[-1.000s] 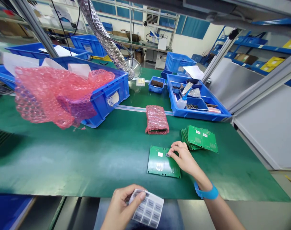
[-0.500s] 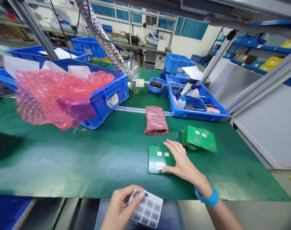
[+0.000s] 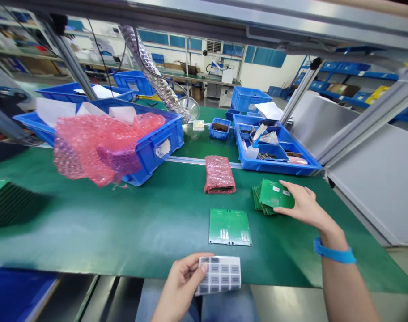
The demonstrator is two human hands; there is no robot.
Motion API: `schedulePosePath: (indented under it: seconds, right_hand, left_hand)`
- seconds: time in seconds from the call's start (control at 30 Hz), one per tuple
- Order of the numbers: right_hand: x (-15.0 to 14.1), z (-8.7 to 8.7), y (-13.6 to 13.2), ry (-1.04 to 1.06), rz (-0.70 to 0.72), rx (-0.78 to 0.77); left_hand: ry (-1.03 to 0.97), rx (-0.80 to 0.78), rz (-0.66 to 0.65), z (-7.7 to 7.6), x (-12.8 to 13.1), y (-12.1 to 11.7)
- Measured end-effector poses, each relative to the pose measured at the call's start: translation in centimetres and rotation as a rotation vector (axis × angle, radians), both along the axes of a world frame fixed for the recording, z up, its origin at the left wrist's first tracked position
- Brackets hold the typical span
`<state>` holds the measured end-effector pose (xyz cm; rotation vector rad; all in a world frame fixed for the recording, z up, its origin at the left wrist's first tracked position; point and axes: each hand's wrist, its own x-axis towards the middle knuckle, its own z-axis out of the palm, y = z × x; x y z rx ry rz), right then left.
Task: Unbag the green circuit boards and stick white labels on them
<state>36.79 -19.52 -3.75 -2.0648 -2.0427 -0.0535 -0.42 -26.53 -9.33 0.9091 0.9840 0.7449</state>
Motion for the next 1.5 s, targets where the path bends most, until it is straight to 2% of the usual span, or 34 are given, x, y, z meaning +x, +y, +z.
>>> schedulePosePath:
  seconds: [0.03,0.1,0.13,0.17,0.23,0.27,0.33,0.4,0.5,0.63,0.7,0.8,0.87,0.97,1.1,1.2,1.3,1.4,1.5]
  right_hand:
    - [-0.2,-0.3,0.0,0.005,-0.018,0.006]
    - [-2.7,-0.4,-0.7,0.054,0.033,0.077]
    - [-4.8,-0.4,-1.5,0.097,0.094,0.139]
    - [-7.3,-0.2,-2.4,0.196,0.214,0.141]
    - [-12.3,-0.1,-4.6,0.412,0.403,0.019]
    - [-14.4,-0.1,-5.7,0.452,0.455,-0.018]
    - [-17.6,-0.5,-7.3,0.433,0.496,0.003]
    - [-19.1,-1.2,-8.2,0.347,0.48,0.114]
    - [-19.6,-1.9,-8.7,0.259,0.481,0.275]
    - [-19.8,-1.9,-8.8,0.303,0.563,0.398]
    - [-20.0,-1.7,-8.8,0.44,0.562,0.388]
    - [-20.5,-1.5,-8.4,0.636,0.503,0.267]
    - [-20.8,-1.7,-8.1,0.594,0.513,0.259]
    - [-21.1,-2.5,-7.8,0.437,0.584,0.342]
    - [-21.3,-3.4,-8.1,0.269,0.686,0.445]
    - [-21.7,-3.5,-8.5,0.296,0.704,0.438]
    - [-21.7,-3.1,-8.1,0.569,0.578,0.296]
    - [-20.1,-3.2,-6.0,0.926,0.311,0.087]
    - [-17.3,-4.3,-2.5,1.002,0.116,-0.058]
  left_hand:
    - [-0.008,0.003,0.006,-0.2,0.3,-0.1]
    - [-0.015,0.009,0.023,-0.4,0.7,-0.2]
    - [-0.017,0.01,0.029,-0.4,0.9,-0.2]
    - [-0.018,0.012,0.032,-0.3,1.1,-0.3]
    - [-0.04,0.012,0.028,-0.1,1.4,-0.3]
    - [-0.062,0.011,0.026,0.1,1.5,-0.3]
    - [-0.121,0.015,0.034,0.5,1.5,-0.4]
    - [-0.173,0.014,0.06,0.7,1.6,-0.5]
    - [-0.262,-0.042,0.103,0.9,1.6,-0.7]
    - [-0.395,-0.147,0.137,1.0,1.6,-0.9]
    - [-0.368,-0.131,0.148,1.0,1.5,-0.9]
    - [-0.267,-0.031,0.134,0.9,1.3,-0.8]
    - [-0.222,0.02,0.127,1.0,1.2,-0.6]
    - [-0.223,0.031,0.13,1.5,1.2,-0.5]
    - [-0.393,-0.14,0.111,1.9,1.2,-0.6]
    - [-0.483,-0.234,0.1,1.7,1.1,-0.5]
    - [-0.468,-0.22,0.102,1.2,1.0,-0.2]
    - [-0.357,-0.215,0.119,0.1,0.8,0.1]
    - [-0.235,-0.188,0.11,-1.2,0.6,0.1]
